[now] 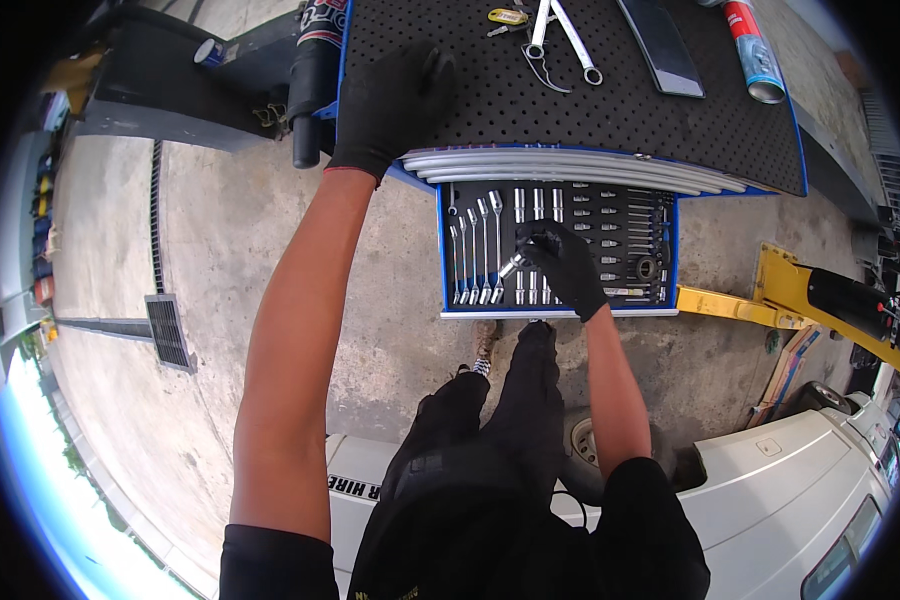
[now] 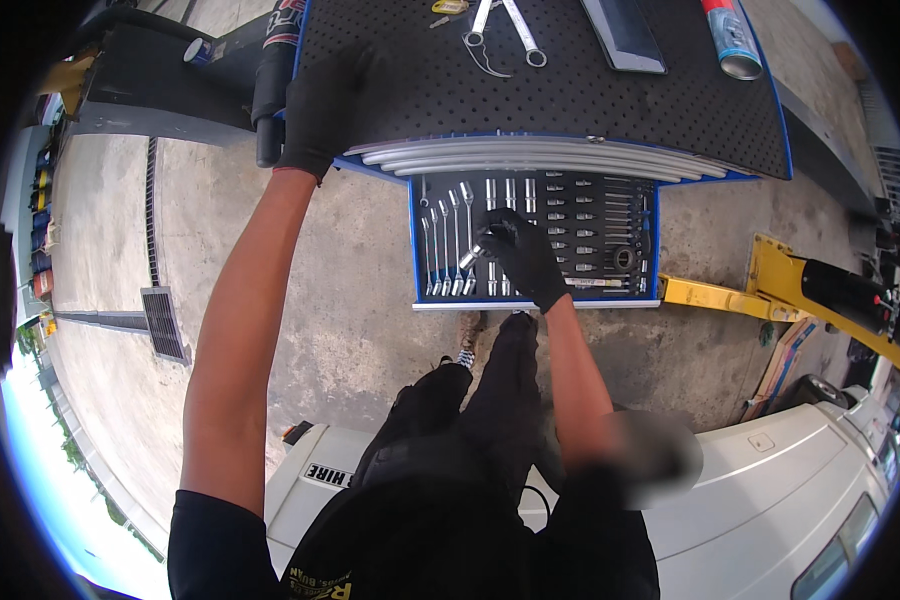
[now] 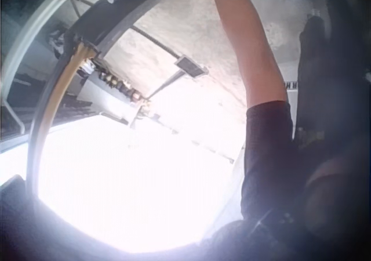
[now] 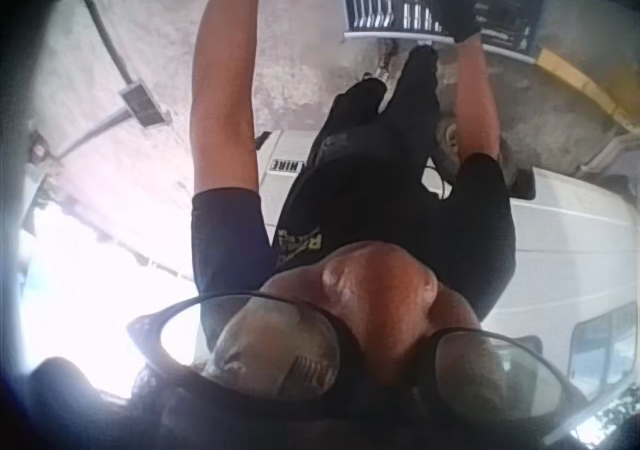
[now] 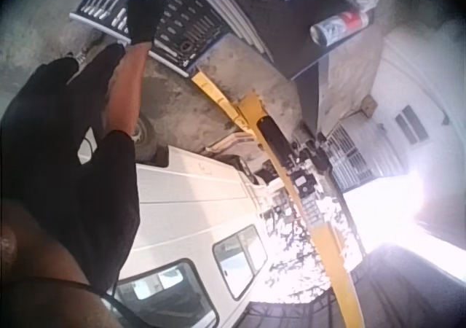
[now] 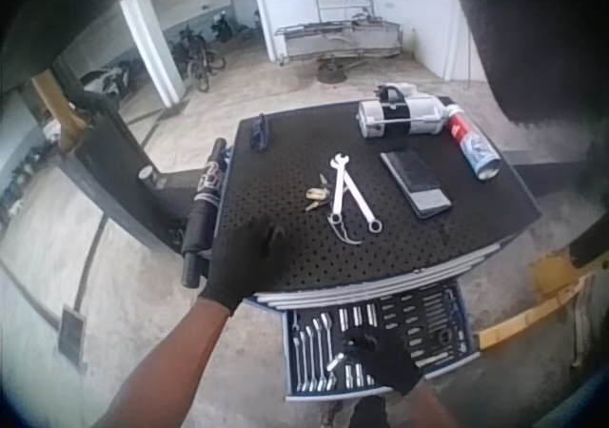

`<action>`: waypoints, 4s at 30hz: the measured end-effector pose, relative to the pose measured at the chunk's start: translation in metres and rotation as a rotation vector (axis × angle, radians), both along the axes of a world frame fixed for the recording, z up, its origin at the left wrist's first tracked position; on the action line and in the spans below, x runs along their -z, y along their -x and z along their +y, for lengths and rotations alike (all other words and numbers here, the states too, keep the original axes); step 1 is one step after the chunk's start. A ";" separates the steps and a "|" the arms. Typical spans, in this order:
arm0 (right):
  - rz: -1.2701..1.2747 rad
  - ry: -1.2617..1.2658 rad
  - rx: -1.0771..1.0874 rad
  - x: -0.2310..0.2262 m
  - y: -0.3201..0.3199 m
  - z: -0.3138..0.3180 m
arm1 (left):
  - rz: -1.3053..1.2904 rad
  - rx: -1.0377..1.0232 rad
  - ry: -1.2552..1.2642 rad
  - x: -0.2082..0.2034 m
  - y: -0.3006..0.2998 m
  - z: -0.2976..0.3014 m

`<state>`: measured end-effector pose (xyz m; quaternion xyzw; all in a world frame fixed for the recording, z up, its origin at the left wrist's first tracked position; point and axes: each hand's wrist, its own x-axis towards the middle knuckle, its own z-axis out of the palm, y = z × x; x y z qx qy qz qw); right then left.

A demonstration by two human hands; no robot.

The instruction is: The person walks through a garage carrying a cardboard box, places it on the floor, and then moves to a blue tool chest. They open drawers, select various wrenches and sockets, and arrange them on the tool chest top. The person closes drawers and continues selecting additional tools.

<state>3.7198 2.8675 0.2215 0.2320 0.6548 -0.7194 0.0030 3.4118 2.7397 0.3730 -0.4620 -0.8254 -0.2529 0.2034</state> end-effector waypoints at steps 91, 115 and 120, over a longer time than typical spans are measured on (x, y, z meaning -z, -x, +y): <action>-0.117 -1.340 0.004 -0.153 -0.055 0.022 | -0.142 -0.035 0.002 -0.003 0.024 0.024; -0.086 -1.061 -0.237 -0.130 -0.011 0.051 | -0.213 -0.035 0.046 -0.009 0.032 0.026; 0.000 -1.099 -0.112 -0.127 -0.010 0.052 | -0.212 -0.042 -0.005 -0.006 0.031 0.027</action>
